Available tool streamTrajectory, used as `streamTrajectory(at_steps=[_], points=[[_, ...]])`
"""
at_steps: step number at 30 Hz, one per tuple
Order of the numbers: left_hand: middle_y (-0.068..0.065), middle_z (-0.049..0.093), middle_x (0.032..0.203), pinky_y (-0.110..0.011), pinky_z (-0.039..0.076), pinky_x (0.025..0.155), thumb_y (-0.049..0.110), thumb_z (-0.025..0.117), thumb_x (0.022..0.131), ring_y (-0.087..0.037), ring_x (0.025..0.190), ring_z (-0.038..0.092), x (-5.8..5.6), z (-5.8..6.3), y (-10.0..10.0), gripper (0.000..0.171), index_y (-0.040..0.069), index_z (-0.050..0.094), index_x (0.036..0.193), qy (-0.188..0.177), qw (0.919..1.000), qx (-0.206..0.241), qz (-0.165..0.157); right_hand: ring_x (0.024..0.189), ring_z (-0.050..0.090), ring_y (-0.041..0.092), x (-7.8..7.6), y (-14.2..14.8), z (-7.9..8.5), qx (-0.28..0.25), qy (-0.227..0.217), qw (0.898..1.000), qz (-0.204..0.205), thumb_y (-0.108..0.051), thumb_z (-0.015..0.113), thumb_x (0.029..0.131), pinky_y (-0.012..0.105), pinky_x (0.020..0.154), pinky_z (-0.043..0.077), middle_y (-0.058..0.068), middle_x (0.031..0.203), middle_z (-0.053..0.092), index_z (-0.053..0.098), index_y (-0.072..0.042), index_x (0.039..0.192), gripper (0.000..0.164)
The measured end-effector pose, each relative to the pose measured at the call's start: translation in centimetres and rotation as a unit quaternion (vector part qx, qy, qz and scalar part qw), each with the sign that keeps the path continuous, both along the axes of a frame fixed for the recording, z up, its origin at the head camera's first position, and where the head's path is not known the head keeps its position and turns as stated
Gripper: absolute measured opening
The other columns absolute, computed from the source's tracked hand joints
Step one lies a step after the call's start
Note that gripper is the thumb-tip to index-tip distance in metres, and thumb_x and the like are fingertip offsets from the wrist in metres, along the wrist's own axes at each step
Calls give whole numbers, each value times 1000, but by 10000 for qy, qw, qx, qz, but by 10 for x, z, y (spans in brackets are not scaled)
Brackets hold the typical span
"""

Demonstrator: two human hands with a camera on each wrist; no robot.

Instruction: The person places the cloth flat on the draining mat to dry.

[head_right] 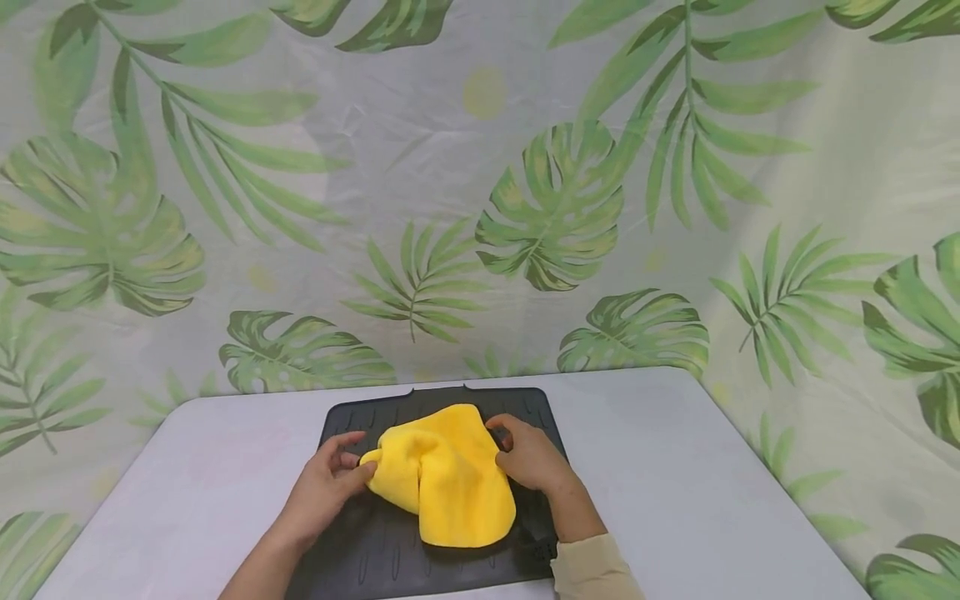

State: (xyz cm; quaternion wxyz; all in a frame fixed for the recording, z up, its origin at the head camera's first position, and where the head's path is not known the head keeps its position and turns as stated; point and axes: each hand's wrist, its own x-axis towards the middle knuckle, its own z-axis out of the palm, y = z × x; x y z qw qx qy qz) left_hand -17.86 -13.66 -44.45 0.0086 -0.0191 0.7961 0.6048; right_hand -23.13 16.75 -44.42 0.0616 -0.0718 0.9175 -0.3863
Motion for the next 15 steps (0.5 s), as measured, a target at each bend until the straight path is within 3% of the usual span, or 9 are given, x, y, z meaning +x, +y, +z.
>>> streamTrajectory(at_steps=[6, 11, 13, 15], points=[[-12, 60, 103, -36, 63, 78, 13, 71, 96, -18, 85, 72, 0, 9, -14, 59, 8, 46, 148, -29, 9993, 254, 265, 61, 54, 21, 0, 15, 4, -66, -216, 9997, -122, -2, 63, 91, 33, 54, 50, 10, 94, 59, 59, -18, 138, 50], [-15, 61, 108, -31, 61, 71, 15, 70, 97, -17, 78, 69, -1, 16, -29, 60, 9, 44, 150, -34, 9990, -20, 451, 58, 50, 20, -1, 24, 6, 134, -231, 9995, -147, -1, 62, 90, 31, 54, 45, 10, 94, 59, 56, -14, 142, 54], [-17, 64, 112, -32, 60, 70, 18, 71, 97, -18, 78, 69, -1, 17, -33, 60, 8, 45, 150, -94, 9989, -114, 444, 56, 48, 19, -1, 25, 5, 216, -198, 9995, -136, -1, 61, 89, 30, 53, 42, 9, 90, 59, 55, -12, 143, 55], [-20, 66, 116, -35, 61, 73, 24, 72, 96, -19, 82, 70, -1, 17, -36, 63, 8, 44, 151, -225, 9993, -207, 217, 53, 46, 18, 0, 26, 4, 319, -209, 9992, -121, -2, 61, 90, 29, 52, 41, 8, 84, 59, 54, -11, 143, 55]])
